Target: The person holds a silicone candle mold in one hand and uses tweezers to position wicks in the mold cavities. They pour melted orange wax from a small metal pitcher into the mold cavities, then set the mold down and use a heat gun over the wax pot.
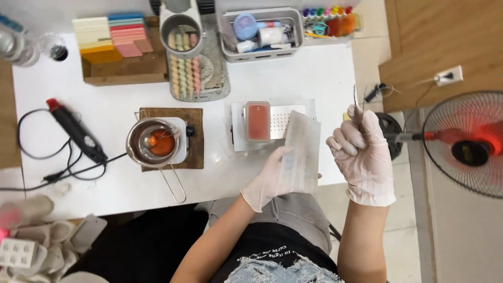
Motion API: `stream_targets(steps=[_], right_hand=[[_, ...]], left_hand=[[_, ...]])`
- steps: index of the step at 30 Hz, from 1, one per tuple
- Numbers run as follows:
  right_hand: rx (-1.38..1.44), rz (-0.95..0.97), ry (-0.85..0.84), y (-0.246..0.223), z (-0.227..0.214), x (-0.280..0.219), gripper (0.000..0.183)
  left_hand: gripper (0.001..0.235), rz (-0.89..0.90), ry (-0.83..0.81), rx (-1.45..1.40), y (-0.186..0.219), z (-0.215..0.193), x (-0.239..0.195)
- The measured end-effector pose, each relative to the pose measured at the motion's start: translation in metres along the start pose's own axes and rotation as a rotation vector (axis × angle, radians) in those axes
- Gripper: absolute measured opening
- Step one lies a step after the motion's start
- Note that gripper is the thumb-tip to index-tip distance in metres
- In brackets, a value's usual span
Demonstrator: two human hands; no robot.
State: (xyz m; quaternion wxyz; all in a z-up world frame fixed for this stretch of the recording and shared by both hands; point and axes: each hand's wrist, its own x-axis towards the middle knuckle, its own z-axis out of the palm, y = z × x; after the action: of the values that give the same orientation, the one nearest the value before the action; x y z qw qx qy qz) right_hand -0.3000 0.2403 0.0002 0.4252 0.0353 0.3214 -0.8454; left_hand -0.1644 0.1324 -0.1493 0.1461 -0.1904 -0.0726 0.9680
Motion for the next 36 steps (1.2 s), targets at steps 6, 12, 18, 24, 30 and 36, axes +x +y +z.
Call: stream_targets(steps=[6,12,18,24,30,36], right_hand=[[-0.096,0.044,-0.047,-0.014,-0.017,0.033,0.027],[-0.071,0.143,-0.081,-0.021,-0.036,0.055,0.025],[-0.057,0.175,-0.078,-0.032,-0.056,0.061,0.024],[-0.025,0.230,-0.124,-0.047,-0.078,0.064,0.024],[-0.030,0.236,-0.143,-0.061,-0.099,0.068,0.026],[-0.006,0.248,-0.146,-0.069,-0.113,0.074,0.025]], left_hand=[[0.057,0.184,0.229,-0.237,-0.021,-0.013,-0.004],[0.063,0.249,0.272,-0.101,-0.035,0.000,-0.010],[0.065,0.400,0.206,-0.169,-0.035,0.013,0.000],[0.062,0.539,0.182,-0.120,-0.032,0.016,0.017],[0.056,0.634,0.247,-0.275,-0.037,-0.007,0.033],[0.056,0.721,0.241,-0.237,-0.036,-0.008,0.032]])
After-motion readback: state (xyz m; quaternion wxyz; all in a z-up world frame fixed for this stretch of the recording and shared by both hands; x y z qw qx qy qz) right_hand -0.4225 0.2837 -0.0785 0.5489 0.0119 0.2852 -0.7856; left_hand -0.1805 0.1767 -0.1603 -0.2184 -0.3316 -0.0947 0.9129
